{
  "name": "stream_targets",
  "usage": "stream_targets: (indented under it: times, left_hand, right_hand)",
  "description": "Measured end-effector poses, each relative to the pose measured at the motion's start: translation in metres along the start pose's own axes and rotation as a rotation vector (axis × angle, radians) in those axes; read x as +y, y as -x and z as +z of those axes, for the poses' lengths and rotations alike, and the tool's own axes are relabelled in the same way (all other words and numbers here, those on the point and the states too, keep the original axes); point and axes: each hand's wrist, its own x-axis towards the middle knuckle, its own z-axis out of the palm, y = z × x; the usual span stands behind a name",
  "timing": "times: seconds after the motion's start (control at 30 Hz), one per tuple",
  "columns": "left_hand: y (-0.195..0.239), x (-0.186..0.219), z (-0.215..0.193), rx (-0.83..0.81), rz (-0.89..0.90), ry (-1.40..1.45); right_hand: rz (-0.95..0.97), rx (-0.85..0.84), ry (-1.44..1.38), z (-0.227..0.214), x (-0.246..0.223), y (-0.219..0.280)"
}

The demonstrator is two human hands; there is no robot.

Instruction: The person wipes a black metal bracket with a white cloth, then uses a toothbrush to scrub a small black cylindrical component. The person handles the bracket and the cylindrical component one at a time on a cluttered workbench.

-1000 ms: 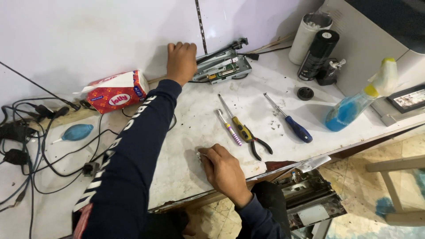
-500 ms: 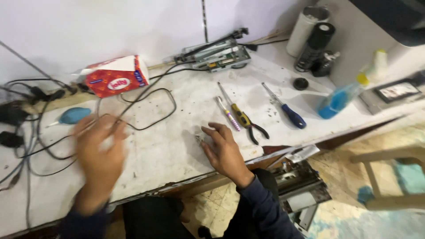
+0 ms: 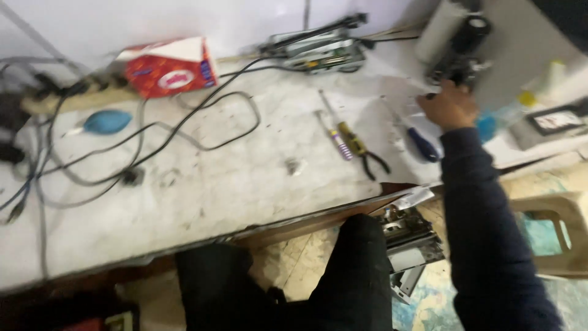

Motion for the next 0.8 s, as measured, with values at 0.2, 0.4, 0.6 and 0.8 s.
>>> stream_targets:
  times: [0.2, 0.4, 0.6, 0.8]
  left_hand:
    - [-0.012, 0.282, -0.042, 0.173, -0.366, 0.273]
    - [-0.084, 0.419, -0.029, 0.192, 0.147, 0.694]
    - [-0.178, 0.471, 0.028, -0.256, 0.109, 1.401]
    - [-0.198, 0.474, 0.068, -0.405, -0.058, 1.923]
  right_hand:
    - [-0.118, 0.082, 0.077, 0.016, 0.024, -0.017]
    - [-0.783, 0.057, -0.612, -0.030, -0.119, 0.163]
    - [-0.997, -0.113, -0.946, -0.001, -0.196, 0.252]
    - [-0.883, -0.116, -1.048, 0.010, -0.206, 0.280]
